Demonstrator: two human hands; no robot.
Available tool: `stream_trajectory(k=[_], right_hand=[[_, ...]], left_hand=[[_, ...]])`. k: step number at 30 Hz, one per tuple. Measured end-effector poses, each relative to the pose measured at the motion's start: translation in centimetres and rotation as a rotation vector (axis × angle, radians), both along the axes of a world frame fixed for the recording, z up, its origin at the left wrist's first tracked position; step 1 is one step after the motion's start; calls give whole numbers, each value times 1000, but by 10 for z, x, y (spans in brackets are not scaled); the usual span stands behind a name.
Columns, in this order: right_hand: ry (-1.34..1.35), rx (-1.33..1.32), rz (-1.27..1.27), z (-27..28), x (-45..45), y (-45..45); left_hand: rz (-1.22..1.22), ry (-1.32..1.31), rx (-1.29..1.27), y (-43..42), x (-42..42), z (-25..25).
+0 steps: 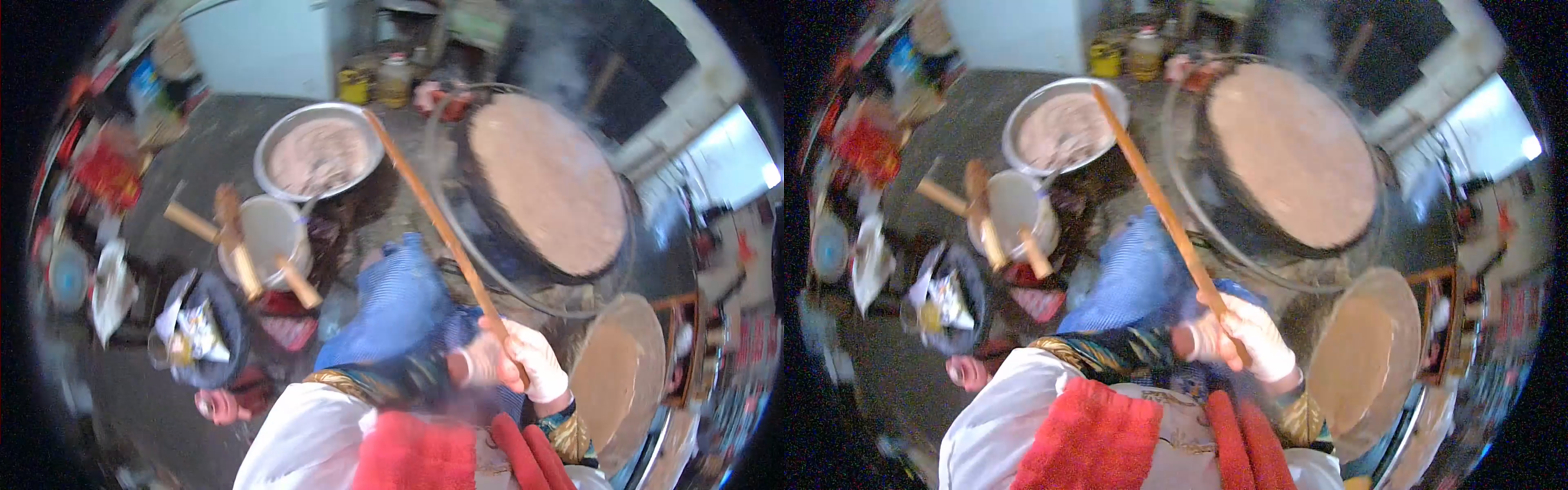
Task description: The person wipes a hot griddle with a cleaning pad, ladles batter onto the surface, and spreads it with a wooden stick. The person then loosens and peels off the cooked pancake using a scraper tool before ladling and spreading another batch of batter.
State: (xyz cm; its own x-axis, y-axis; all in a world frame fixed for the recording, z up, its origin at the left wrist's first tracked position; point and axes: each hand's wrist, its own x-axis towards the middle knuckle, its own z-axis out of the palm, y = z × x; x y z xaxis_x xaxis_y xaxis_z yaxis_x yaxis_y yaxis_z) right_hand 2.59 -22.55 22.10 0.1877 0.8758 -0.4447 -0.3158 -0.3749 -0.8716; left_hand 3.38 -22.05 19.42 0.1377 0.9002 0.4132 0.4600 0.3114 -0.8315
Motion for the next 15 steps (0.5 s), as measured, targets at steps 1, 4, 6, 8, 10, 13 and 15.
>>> stream_trajectory(k=[1, 4, 6, 8, 10, 13, 15], right_hand=[[-15, -34, 105, -2, -3, 7], [15, -106, 282, -3, -23, 28], [50, -140, 359, -4, -41, 57], [111, -89, 463, -19, -60, 95], [-543, 844, 664, -42, -78, 149], [-124, 158, 318, -83, -129, 219], [-687, 250, 475, -127, -154, 237]], left_hand=[[63, 9, -9, 1, -6, 9], [190, -174, -67, 29, -24, -23], [243, -311, -90, 46, -41, -42], [284, -449, -113, 50, -56, -55], [315, -578, -137, 58, -41, -60], [393, -769, -160, 39, -73, -85], [453, -902, -178, 30, -88, -100]])
